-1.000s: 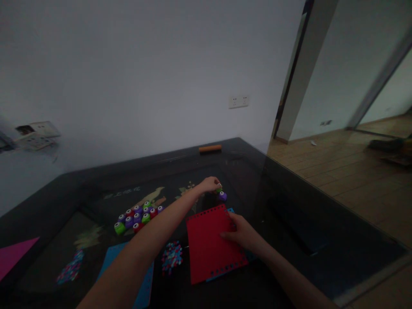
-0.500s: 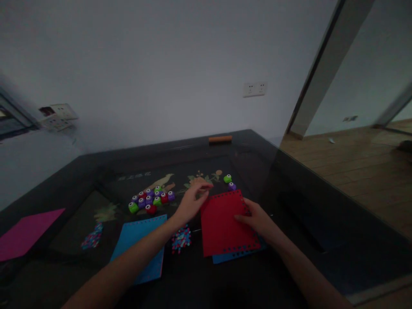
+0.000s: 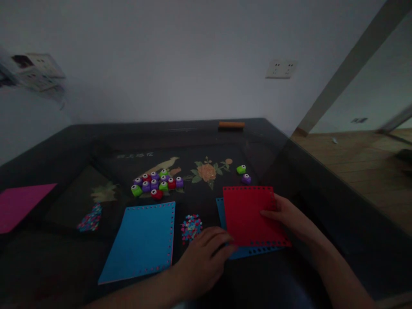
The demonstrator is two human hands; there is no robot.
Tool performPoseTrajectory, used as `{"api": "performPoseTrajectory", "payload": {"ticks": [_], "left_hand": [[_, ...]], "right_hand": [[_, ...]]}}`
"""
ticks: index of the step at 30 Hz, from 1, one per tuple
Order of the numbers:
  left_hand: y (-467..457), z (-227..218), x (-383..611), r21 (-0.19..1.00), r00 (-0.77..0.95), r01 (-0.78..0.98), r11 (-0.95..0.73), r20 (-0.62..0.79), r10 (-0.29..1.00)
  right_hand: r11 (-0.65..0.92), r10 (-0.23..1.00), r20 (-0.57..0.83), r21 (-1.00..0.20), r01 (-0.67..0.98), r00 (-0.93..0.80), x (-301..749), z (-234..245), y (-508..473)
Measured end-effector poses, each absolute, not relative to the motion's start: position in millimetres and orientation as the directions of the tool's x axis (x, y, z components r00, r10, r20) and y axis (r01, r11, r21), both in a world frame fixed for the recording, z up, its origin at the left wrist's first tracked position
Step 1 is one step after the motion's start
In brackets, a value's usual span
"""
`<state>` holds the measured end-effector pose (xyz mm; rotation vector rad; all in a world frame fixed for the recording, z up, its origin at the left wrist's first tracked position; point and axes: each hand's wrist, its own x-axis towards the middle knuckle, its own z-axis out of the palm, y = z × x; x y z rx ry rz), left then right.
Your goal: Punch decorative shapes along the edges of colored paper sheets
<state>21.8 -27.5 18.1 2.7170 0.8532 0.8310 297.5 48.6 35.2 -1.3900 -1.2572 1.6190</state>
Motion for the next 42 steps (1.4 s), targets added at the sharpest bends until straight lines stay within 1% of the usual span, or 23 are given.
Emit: {"api": "performPoseTrajectory", "payload": {"ticks": [7, 13, 18, 24, 33, 42], "left_hand": [[-27.1, 5.8, 23.6, 0.28, 0.636, 0.652, -0.705, 0.303, 0.709], [-24.6, 4.5, 24.8, 0.272, 0.646, 0.665, -0.696, 0.259, 0.718], [-23.7, 7.9, 24.2, 0.268, 0.659, 0.67, -0.692, 0.214, 0.721], [-23.8, 8.4, 24.5, 0.272, 0.659, 0.671, -0.69, 0.206, 0.723], [-23.0, 7.5, 24.6, 0.265, 0.657, 0.676, -0.688, 0.206, 0.725], [-22.5, 8.1, 24.8, 0.286, 0.657, 0.67, -0.685, 0.203, 0.727]], "right_hand": [[-0.406, 0.884, -0.42, -0.907, 0.11, -0.204, 289.1, 41.7, 46.7], [-0.436, 0.87, -0.452, -0.892, 0.12, -0.198, 287.7, 37.9, 46.7], [-0.416, 0.88, -0.435, -0.899, 0.136, -0.191, 286.4, 38.1, 46.7], [-0.436, 0.875, -0.451, -0.892, 0.119, -0.177, 281.9, 41.6, 45.9], [-0.42, 0.878, -0.434, -0.901, 0.11, -0.2, 279.2, 39.4, 44.8], [-0.401, 0.886, -0.417, -0.909, 0.116, -0.202, 279.3, 39.0, 44.8]]}}
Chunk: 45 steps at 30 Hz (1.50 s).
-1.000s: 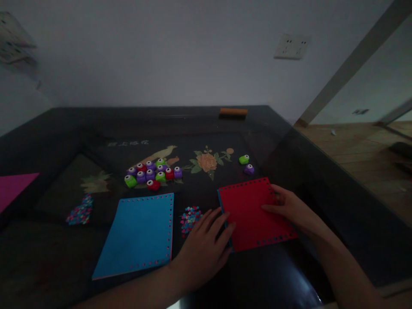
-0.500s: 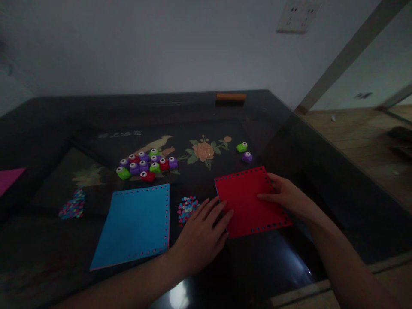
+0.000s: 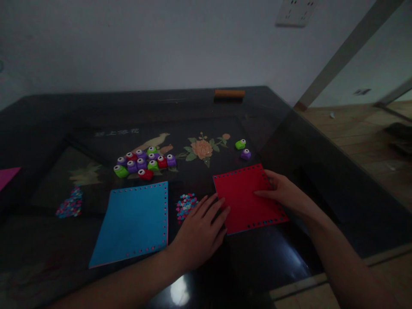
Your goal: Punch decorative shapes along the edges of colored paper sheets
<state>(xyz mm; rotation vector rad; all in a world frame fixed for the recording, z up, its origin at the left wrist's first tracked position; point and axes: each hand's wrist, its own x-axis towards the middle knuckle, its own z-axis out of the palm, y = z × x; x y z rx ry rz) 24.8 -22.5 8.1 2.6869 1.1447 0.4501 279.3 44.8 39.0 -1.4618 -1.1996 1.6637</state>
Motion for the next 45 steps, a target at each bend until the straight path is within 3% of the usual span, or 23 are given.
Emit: {"api": "performPoseTrajectory", "payload": {"ticks": [45], "left_hand": [[-22.9, 8.0, 24.5, 0.242, 0.672, 0.662, -0.709, 0.228, 0.705]], "right_hand": [[-0.388, 0.879, -0.416, -0.908, 0.158, -0.235, 281.3, 39.2, 45.3]]}}
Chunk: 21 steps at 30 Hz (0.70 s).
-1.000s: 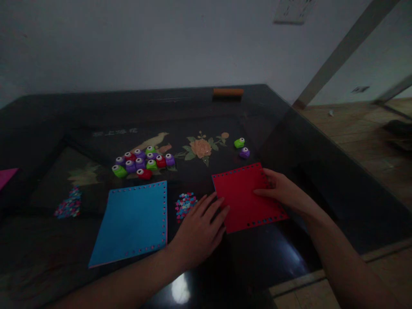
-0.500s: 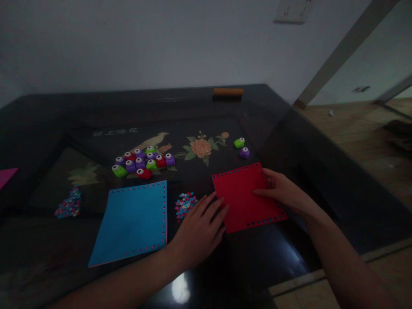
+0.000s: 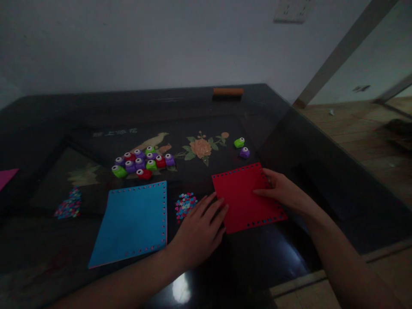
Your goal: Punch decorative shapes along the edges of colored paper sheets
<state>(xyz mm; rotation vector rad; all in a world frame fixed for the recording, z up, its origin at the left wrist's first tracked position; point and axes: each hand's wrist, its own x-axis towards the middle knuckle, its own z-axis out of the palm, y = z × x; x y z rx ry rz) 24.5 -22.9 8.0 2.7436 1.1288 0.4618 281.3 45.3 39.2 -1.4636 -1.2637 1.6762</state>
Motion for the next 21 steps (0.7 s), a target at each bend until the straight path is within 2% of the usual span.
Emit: {"api": "performPoseTrajectory", "payload": {"ticks": [10, 14, 17, 19, 21], "left_hand": [[-22.8, 8.5, 24.8, 0.242, 0.673, 0.661, -0.71, 0.228, 0.704], [-23.2, 8.3, 24.5, 0.245, 0.669, 0.666, -0.705, 0.221, 0.709], [-23.2, 9.0, 24.7, 0.243, 0.669, 0.666, -0.705, 0.223, 0.709], [-22.9, 9.6, 24.9, 0.241, 0.67, 0.665, -0.707, 0.224, 0.707], [-22.5, 9.9, 25.2, 0.239, 0.671, 0.665, -0.708, 0.224, 0.707]], "right_hand": [[-0.398, 0.871, -0.429, -0.902, 0.168, -0.239, 280.5, 39.2, 45.0], [-0.345, 0.896, -0.4, -0.9, 0.266, -0.192, 287.5, 37.6, 47.1], [-0.194, 0.97, -0.238, -0.876, 0.442, -0.045, 297.5, 32.6, 52.4], [-0.076, 0.997, -0.064, -0.821, 0.566, 0.041, 302.2, 28.6, 55.9], [0.019, 0.996, 0.073, -0.745, 0.667, 0.053, 303.3, 25.1, 58.0]]}}
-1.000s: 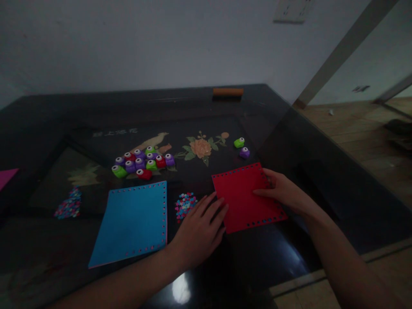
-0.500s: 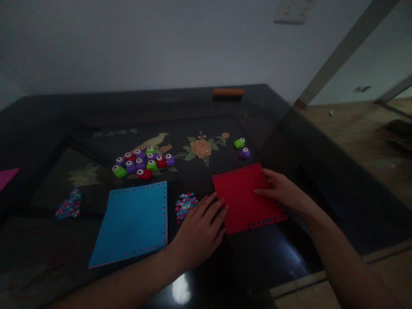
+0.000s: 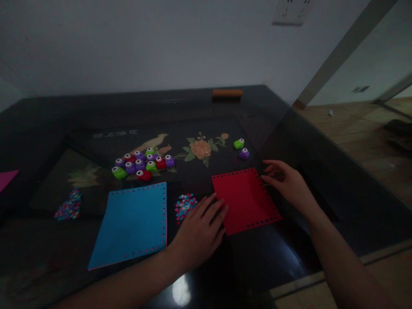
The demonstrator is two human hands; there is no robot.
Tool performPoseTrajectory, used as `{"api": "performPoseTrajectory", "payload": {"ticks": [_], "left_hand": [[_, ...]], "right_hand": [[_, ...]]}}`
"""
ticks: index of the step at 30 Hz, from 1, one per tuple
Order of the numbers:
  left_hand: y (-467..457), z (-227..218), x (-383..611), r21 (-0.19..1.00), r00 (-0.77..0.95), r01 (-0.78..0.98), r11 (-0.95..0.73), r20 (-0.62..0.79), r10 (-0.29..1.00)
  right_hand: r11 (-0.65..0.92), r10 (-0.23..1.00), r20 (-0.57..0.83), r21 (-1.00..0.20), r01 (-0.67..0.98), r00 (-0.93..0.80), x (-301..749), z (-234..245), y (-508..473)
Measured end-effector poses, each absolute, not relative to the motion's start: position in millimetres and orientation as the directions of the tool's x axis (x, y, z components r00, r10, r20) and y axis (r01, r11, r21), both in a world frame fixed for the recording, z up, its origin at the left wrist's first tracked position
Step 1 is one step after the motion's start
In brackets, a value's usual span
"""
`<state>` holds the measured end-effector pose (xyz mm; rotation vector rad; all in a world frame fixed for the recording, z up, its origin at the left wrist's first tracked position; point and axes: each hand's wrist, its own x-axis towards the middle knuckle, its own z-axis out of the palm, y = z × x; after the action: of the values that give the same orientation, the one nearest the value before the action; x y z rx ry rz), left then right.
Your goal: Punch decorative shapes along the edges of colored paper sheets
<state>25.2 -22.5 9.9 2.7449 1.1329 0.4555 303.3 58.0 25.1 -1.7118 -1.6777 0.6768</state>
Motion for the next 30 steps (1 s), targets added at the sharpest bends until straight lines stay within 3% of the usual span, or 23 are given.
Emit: {"api": "performPoseTrajectory", "payload": {"ticks": [9, 30], "left_hand": [[-24.0, 8.5, 23.9, 0.243, 0.672, 0.668, -0.703, 0.208, 0.71], [-22.8, 9.2, 24.4, 0.237, 0.674, 0.663, -0.71, 0.226, 0.704]], "right_hand": [[0.123, 0.991, 0.114, -0.513, 0.849, -0.075, 295.9, 15.7, 57.8], [0.121, 0.99, 0.121, -0.491, 0.863, -0.07, 297.2, 16.2, 56.2]]}}
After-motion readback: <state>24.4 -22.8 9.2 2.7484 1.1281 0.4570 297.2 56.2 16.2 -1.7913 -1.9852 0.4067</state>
